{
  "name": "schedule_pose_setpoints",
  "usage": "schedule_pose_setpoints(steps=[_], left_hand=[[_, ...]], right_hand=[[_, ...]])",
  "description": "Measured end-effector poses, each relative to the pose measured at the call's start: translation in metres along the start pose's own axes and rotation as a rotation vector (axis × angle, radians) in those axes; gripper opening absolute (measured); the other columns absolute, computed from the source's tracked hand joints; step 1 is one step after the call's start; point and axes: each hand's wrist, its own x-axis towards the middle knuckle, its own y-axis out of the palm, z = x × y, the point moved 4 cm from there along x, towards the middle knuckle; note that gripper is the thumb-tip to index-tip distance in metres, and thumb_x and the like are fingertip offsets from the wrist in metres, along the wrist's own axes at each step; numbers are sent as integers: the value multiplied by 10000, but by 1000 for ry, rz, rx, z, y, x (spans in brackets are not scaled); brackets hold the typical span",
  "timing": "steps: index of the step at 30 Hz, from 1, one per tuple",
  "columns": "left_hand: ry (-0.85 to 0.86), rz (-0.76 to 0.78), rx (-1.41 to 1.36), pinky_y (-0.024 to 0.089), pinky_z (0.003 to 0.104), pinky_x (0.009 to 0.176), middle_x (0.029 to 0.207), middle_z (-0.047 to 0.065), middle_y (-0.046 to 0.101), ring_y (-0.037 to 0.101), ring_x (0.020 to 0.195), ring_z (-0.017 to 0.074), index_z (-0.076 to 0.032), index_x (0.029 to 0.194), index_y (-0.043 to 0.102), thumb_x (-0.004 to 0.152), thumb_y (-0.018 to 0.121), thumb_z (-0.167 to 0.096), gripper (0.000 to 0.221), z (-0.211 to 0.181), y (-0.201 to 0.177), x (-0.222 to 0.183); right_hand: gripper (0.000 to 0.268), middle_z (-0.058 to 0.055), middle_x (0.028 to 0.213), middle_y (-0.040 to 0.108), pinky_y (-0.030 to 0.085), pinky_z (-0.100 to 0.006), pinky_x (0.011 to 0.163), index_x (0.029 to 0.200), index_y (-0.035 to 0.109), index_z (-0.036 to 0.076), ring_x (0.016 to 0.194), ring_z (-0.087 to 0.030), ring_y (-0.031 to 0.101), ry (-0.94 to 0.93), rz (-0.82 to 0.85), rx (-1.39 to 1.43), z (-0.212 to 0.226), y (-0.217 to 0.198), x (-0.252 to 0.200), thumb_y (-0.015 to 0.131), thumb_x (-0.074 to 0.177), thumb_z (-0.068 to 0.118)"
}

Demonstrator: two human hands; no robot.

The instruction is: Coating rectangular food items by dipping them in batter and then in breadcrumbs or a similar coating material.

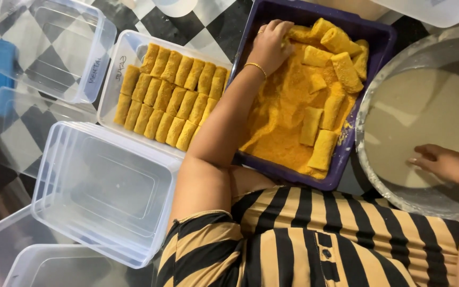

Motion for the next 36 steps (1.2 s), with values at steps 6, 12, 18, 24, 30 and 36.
schedule_pose_setpoints(steps=[6,12,18,24,30,36], left_hand=[[114,379,50,411,494,1170,1520,58,417,393,1393,406,-191,1431,434,670,754,-47,838,16,-9,-10],[167,172,315,420,437,1081,1267,22,554,563,1188,261,-180,1262,561,826,676,-93,460,7,-10,-9],[-5,107,-1194,628,346,905,1235,176,704,726,1063,266,-119,1435,406,933,559,84,562,32,-35,-6],[-387,198,-1546,616,470,840,1107,192,728,712,932,285,63,1143,679,896,640,-90,293,69,-156,-34],[-534,-76,-666,680,220,658,923,68,744,741,733,122,-16,1078,726,836,795,-91,263,202,-241,-69],[-428,-347,-164,659,300,804,1100,41,719,731,976,182,-206,1185,558,832,745,94,500,346,-223,-104]], right_hand=[[687,-45,1280,801,623,-334,882,1479,644,176,1049,-228,820,-16,-49,-173,-4,9,11,642,942,605],[674,-71,1227,822,616,-342,872,1457,665,168,1026,-242,820,-9,-42,-168,-8,10,13,679,923,578],[712,-167,1224,799,599,-383,861,1473,648,57,999,-316,798,-81,1,47,-21,17,26,700,913,495],[596,-287,1324,713,612,-473,797,1503,584,-51,1006,-421,772,-99,5,263,-49,41,48,738,969,164],[581,-372,1129,720,584,-492,730,1457,576,-170,895,-469,744,-115,-50,352,-62,60,60,744,986,125],[663,-470,1256,596,528,-580,868,1415,536,-283,1055,-558,627,-196,-188,556,-96,96,85,807,873,-17]])
